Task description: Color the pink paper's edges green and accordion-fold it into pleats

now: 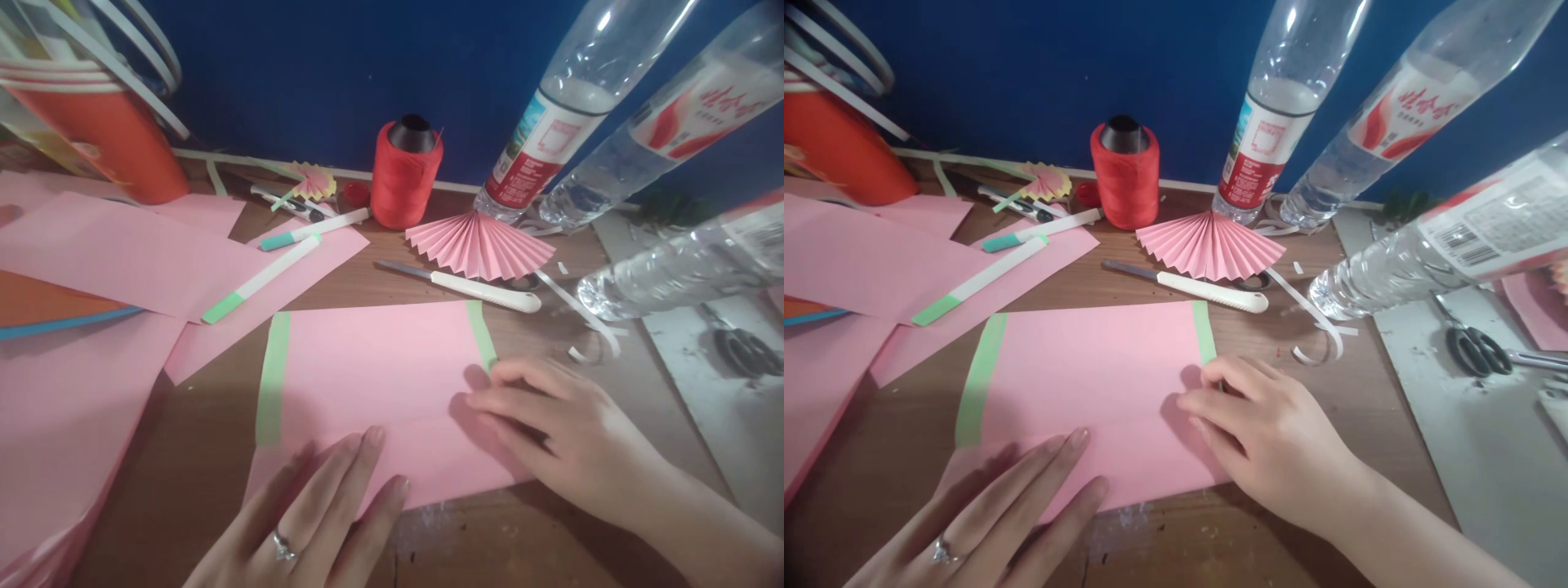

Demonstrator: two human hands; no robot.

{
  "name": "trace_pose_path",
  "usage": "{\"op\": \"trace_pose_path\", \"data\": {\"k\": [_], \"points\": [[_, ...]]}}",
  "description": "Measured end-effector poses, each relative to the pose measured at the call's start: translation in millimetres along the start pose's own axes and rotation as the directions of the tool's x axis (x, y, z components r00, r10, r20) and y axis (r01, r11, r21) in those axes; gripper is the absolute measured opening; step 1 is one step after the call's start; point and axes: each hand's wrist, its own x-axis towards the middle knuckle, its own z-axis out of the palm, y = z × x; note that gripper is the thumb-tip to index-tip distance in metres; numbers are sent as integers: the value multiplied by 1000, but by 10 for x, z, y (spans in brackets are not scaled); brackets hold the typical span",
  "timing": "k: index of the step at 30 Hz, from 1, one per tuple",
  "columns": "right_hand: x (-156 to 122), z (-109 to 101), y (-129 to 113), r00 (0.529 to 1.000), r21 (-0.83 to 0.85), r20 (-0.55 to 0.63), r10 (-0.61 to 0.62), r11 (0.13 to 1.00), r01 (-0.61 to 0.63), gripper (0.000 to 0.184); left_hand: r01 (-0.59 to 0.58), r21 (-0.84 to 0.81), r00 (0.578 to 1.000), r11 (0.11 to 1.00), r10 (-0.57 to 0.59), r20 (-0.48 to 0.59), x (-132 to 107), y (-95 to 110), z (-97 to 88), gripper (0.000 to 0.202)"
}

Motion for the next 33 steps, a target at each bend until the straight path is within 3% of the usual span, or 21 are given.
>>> {"op": "trace_pose_path", "data": {"k": [3, 6, 8, 14, 19, 28, 33], "points": [[21, -22, -62, 981, -119, -6, -194, 974, 192, 35, 4, -28, 997, 1000, -2, 73, 20, -27, -52, 49], [72, -18, -164, 931, -148, 118, -344, 921, 359, 29, -29, -40, 991, 999, 34, 129, 57, -54, -143, 55], [96, -4, -223, 908, -156, 194, -370, 903, 401, 27, -28, -66, 984, 997, 39, 171, 96, -74, -221, 63], [46, -33, -301, 888, -228, 308, -343, 879, 419, 31, -4, -234, 946, 972, 79, 314, 226, -148, -422, 84], [-55, -86, -375, 880, -292, 341, -330, 853, 433, 49, 72, -321, 867, 944, 100, 488, 268, -192, -512, 95], [-100, 8, -425, 886, -269, 300, -352, 860, 433, 55, 63, -320, 920, 945, 69, 386, 157, -203, -518, 99], [-97, 45, -377, 885, -252, 275, -376, 860, 443, 49, 70, -256, 911, 964, 43, 410, -16, -292, -604, 90]]}}
